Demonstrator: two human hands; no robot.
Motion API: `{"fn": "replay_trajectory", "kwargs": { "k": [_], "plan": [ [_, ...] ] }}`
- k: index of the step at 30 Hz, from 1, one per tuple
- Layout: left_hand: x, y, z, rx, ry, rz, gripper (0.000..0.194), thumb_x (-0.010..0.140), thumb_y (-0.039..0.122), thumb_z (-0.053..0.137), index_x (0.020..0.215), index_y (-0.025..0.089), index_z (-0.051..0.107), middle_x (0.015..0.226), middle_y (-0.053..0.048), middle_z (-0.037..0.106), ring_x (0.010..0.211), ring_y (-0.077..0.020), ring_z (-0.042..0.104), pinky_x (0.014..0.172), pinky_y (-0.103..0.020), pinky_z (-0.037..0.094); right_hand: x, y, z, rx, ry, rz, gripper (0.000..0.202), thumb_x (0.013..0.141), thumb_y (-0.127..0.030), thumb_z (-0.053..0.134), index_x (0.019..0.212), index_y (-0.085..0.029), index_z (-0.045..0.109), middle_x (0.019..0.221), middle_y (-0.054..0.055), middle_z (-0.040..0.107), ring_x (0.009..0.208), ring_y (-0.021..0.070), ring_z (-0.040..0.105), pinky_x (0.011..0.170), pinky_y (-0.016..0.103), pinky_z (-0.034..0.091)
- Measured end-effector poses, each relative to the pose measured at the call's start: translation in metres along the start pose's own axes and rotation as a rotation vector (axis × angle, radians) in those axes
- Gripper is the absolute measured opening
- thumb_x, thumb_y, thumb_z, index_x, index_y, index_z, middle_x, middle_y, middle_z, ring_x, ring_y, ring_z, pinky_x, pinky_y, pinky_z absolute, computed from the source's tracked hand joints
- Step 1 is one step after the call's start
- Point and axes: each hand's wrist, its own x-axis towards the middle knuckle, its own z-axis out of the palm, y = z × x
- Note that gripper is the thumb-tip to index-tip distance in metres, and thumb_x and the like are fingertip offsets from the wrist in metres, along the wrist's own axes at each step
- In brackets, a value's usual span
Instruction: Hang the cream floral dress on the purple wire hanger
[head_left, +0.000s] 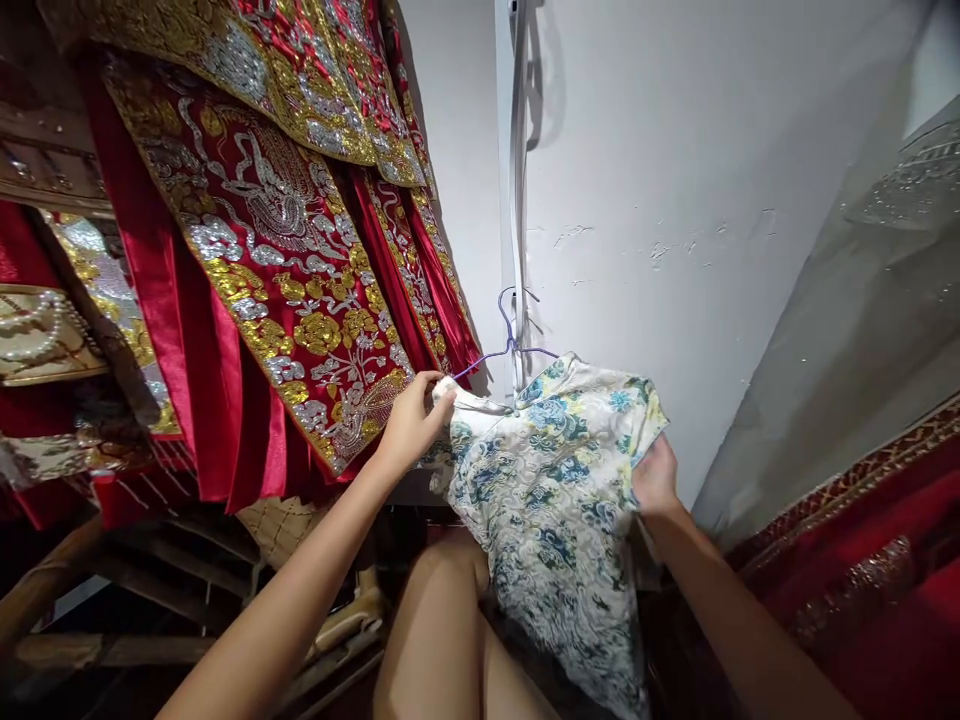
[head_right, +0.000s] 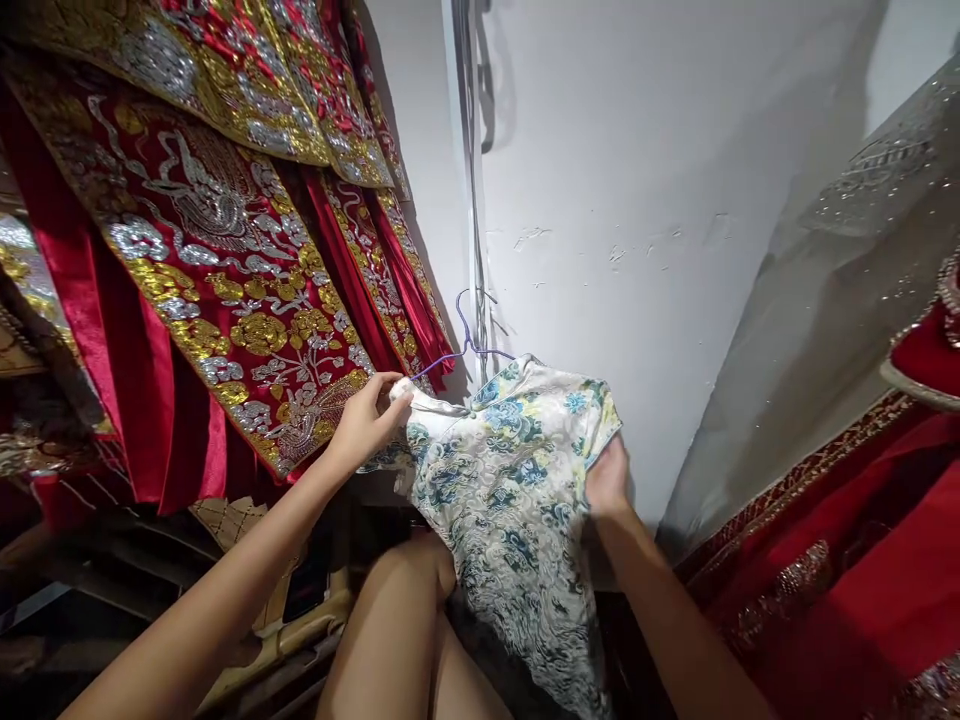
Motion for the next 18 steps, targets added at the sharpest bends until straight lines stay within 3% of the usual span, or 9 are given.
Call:
{"fn": "replay_trajectory", "kwargs": {
  "k": [2, 4, 8, 11, 12, 14, 15, 16, 18],
  "plan": [
    [-0.001, 0.004, 0.002, 0.013, 0.036, 0.010, 0.033, 0.094, 0.042, 0.053, 0.113, 0.017, 0.064, 0.111, -0.008, 0.071, 0.099, -0.0242, 0.065, 0.087, -0.032, 0.045, 0.004, -0.002, -0.008, 0.231, 0.124, -0.004, 0.050, 0.095, -0.064, 0.041, 0.113, -0.027, 0.070, 0.120, 0.006, 0.072, 0.112, 0.0288, 0.067, 0.090, 0.044, 0.057],
    [0.004, 0.010, 0.003, 0.007, 0.066, 0.008, 0.029, 0.093, 0.041, 0.053, 0.106, 0.018, 0.065, 0.104, -0.007, 0.072, 0.092, -0.0223, 0.065, 0.082, -0.030, 0.045, 0.017, -0.017, -0.013, 0.438, 0.221, -0.023, 0.043, 0.089, -0.060, 0.053, 0.108, -0.027, 0.072, 0.116, 0.006, 0.074, 0.116, 0.0283, 0.066, 0.094, 0.043, 0.056],
    [0.023, 0.020, 0.001, 0.021, 0.196, -0.034, 0.028, 0.091, 0.043, 0.055, 0.088, 0.017, 0.064, 0.080, -0.003, 0.068, 0.071, -0.0174, 0.058, 0.066, -0.027, 0.039, 0.034, -0.071, 0.000, 0.585, 0.222, -0.133, 0.033, 0.089, -0.049, 0.061, 0.110, -0.027, 0.072, 0.114, 0.005, 0.073, 0.124, 0.0254, 0.061, 0.099, 0.039, 0.053],
    [0.029, 0.021, 0.000, -0.002, 0.307, -0.095, 0.037, 0.091, 0.047, 0.055, 0.065, 0.019, 0.051, 0.061, 0.001, 0.052, 0.059, -0.0144, 0.044, 0.059, -0.028, 0.030, 0.003, -0.106, 0.022, 0.567, -0.073, -0.107, 0.044, 0.089, -0.058, 0.060, 0.116, -0.026, 0.071, 0.111, 0.007, 0.073, 0.112, 0.0272, 0.067, 0.094, 0.041, 0.056],
    [0.028, 0.021, 0.001, -0.079, 0.338, -0.127, 0.043, 0.092, 0.049, 0.052, 0.061, 0.021, 0.045, 0.056, 0.002, 0.045, 0.056, -0.0142, 0.040, 0.057, -0.029, 0.028, -0.014, -0.114, 0.028, 0.545, -0.265, -0.075, 0.049, 0.085, -0.063, 0.064, 0.117, -0.026, 0.072, 0.111, 0.008, 0.073, 0.107, 0.0268, 0.069, 0.092, 0.040, 0.056],
    [0.019, 0.023, 0.003, -0.288, 0.375, -0.198, 0.053, 0.097, 0.055, 0.042, 0.056, 0.023, 0.035, 0.052, 0.002, 0.036, 0.053, -0.0144, 0.034, 0.056, -0.031, 0.027, -0.046, -0.120, 0.035, 0.472, -0.844, -0.038, 0.069, 0.071, -0.066, 0.077, 0.123, -0.022, 0.071, 0.120, 0.011, 0.071, 0.109, 0.0297, 0.069, 0.096, 0.041, 0.054],
    [0.013, 0.025, 0.005, -0.373, 0.381, -0.224, 0.056, 0.099, 0.058, 0.034, 0.054, 0.024, 0.033, 0.051, 0.002, 0.033, 0.052, -0.0146, 0.033, 0.055, -0.031, 0.027, -0.059, -0.119, 0.037, 0.414, -1.021, -0.043, 0.074, 0.070, -0.065, 0.079, 0.128, -0.020, 0.068, 0.126, 0.013, 0.068, 0.117, 0.0318, 0.065, 0.102, 0.042, 0.050],
    [0.006, 0.028, 0.007, -0.447, 0.383, -0.240, 0.059, 0.100, 0.060, 0.026, 0.053, 0.024, 0.031, 0.050, 0.002, 0.031, 0.050, -0.0146, 0.032, 0.054, -0.032, 0.027, -0.067, -0.116, 0.039, 0.357, -1.097, -0.066, 0.078, 0.070, -0.062, 0.080, 0.134, -0.019, 0.064, 0.134, 0.015, 0.064, 0.125, 0.0331, 0.061, 0.108, 0.044, 0.046],
    [-0.005, 0.039, 0.011, -0.624, 0.346, -0.264, 0.063, 0.101, 0.062, 0.016, 0.051, 0.024, 0.027, 0.049, 0.002, 0.029, 0.048, -0.0139, 0.031, 0.053, -0.031, 0.030, -0.073, -0.103, 0.042, 0.178, -0.927, -0.136, 0.085, 0.075, -0.054, 0.080, 0.148, -0.023, 0.049, 0.151, 0.014, 0.049, 0.141, 0.0326, 0.045, 0.117, 0.046, 0.034]
  ]
}}
